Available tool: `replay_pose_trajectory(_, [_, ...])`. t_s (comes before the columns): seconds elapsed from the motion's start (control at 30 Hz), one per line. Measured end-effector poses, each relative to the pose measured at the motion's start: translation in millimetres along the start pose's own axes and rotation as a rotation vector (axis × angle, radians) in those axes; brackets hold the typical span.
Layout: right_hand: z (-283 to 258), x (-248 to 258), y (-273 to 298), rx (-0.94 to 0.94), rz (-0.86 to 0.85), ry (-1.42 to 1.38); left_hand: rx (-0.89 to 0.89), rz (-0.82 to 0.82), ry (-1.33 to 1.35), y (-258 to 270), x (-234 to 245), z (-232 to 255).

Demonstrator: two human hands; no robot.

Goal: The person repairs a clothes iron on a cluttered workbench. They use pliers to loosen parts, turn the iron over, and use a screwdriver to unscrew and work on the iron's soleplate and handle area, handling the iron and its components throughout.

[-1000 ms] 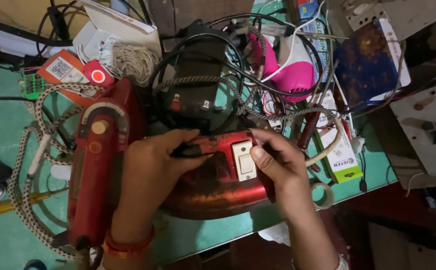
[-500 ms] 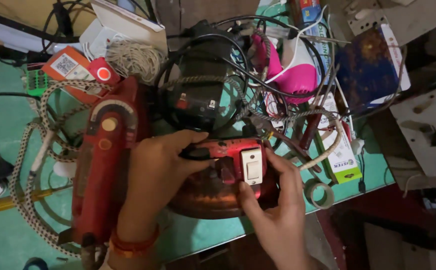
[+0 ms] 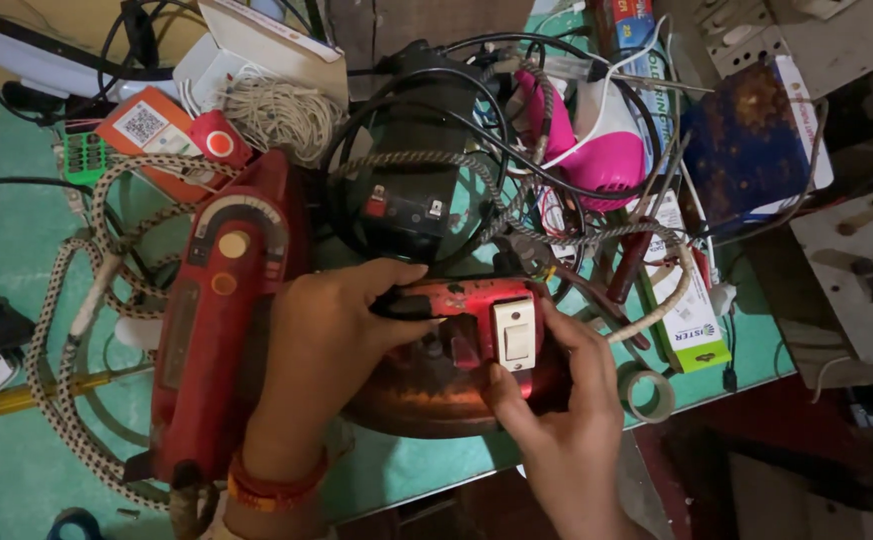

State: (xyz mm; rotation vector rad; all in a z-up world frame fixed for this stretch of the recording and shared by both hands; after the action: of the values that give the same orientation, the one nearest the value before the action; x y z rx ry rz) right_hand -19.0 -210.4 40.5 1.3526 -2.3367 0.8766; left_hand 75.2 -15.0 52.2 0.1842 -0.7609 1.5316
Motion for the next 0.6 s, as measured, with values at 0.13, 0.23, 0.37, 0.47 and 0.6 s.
replay_pose_trajectory(0.13, [0.2,-0.8,-0.2,-0.028,-0.008,-0.003,0.006,-0.005,-0.021,-0.3,0.5,0.7])
replay_pose_trajectory(0.23, [-1.1,-0.2,-0.3,-0.012,0.004,-0.001,-0.002,-0.005,-0.027,-0.6,0.6,1.7])
replay_pose_trajectory(0.37, [2.6,-1.5,0.8,-0.053,-0.006,-0.034,0.022,-0.011,0.006,-1.5,1.3,3.4])
replay_pose_trajectory(0.47, [6.4,-1.6,2.0,-0.044,-0.03,-0.071,0.055,-0.016,0.023,-0.7,1.5,2.9])
replay_pose_trajectory(0.6, [11.0,-1.4,2.0,-0.06,-0.104,-0.08,-0.03,0.009,-0.004,1.5,3.1,7.5])
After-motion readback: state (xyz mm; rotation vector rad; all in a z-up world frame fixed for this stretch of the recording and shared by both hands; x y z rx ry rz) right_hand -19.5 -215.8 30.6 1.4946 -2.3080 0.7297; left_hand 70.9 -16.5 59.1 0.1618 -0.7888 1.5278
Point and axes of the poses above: each hand's wrist, its own y-axis away from the middle knuckle, its own x-axis out of the back of the hand, z = x × y, the point moved 6 cm from there along -y, towards the middle knuckle, and after that the axes turned 9 degrees about z, right-handed, at the moved point
